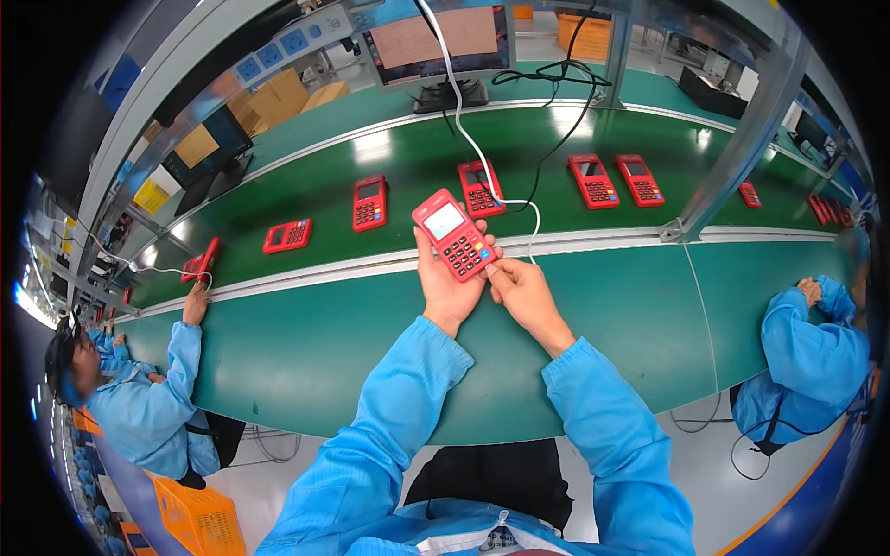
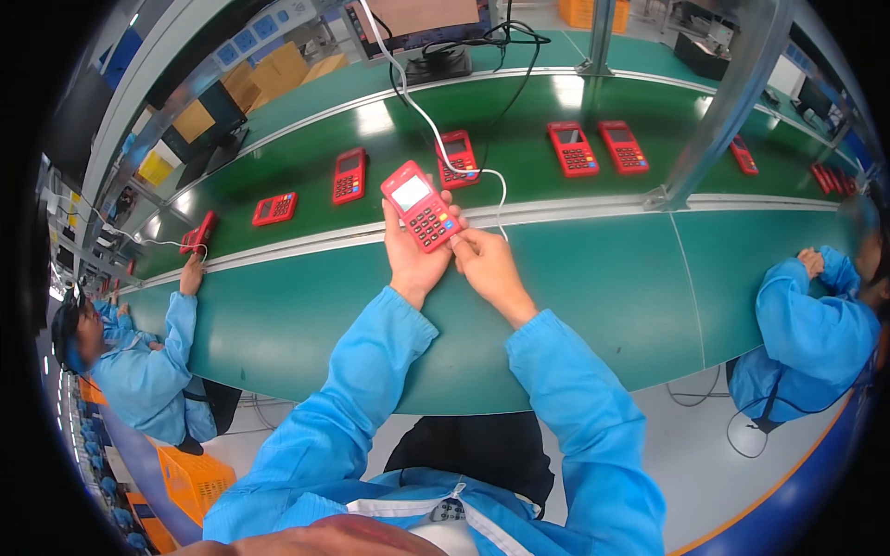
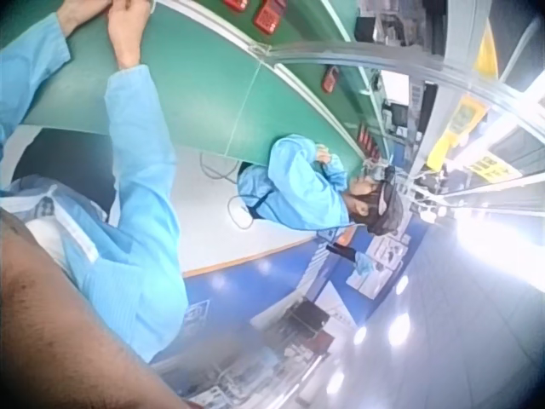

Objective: The person tests handheld electronic devices on an assembly line by repeatedly plugging a cable into each device, pressing buttons on the keypad, disconnecting the cable, and placing the devices back on the conveyor.

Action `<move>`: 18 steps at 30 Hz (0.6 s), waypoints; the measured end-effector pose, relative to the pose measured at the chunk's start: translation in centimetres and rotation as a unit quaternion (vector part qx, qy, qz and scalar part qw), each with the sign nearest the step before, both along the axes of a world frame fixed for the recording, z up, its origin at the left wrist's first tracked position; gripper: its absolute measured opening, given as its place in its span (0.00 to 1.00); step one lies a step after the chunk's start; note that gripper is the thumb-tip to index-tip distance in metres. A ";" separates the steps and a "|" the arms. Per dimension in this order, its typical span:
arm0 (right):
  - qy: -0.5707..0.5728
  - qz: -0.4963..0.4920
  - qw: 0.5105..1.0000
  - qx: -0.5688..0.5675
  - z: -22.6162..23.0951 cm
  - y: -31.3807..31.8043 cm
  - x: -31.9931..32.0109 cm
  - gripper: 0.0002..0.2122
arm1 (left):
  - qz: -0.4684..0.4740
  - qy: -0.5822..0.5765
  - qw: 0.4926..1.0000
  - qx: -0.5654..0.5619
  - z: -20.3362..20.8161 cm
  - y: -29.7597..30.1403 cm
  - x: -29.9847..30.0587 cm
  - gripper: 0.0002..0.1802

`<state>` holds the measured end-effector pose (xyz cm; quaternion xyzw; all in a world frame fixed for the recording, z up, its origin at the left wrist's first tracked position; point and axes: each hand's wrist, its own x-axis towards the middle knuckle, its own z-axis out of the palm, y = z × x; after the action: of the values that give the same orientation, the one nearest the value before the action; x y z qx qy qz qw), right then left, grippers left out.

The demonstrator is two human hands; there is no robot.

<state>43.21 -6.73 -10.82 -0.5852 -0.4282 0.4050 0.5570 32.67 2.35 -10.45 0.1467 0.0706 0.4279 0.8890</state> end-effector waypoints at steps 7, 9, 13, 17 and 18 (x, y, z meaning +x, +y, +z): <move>-0.112 -0.064 0.990 0.054 -0.9 0.2 -0.5 0.11 | 0.094 -0.074 0.992 -0.026 -1.0 1.7 1.4 0.40; -0.104 -0.038 0.993 0.037 0.0 -0.4 -1.1 0.11 | 0.140 -0.188 0.972 -0.005 -2.6 5.5 -0.6 0.40; -0.175 -0.099 0.975 0.089 -0.3 -1.1 -0.3 0.11 | 0.187 -0.078 0.979 -0.037 -2.1 7.0 0.9 0.38; -0.258 -0.117 0.959 0.029 1.0 -1.2 -1.0 0.09 | 0.283 0.038 0.956 0.060 -4.2 11.3 1.1 0.27; -0.260 -0.115 0.958 0.028 0.9 -1.2 -0.7 0.09 | 0.285 0.037 0.956 0.059 -4.2 11.4 1.6 0.27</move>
<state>42.49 -7.90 -9.88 -0.6994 -0.4994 0.1602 0.4856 34.28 13.78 -14.67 0.1880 0.1170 0.6614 0.7166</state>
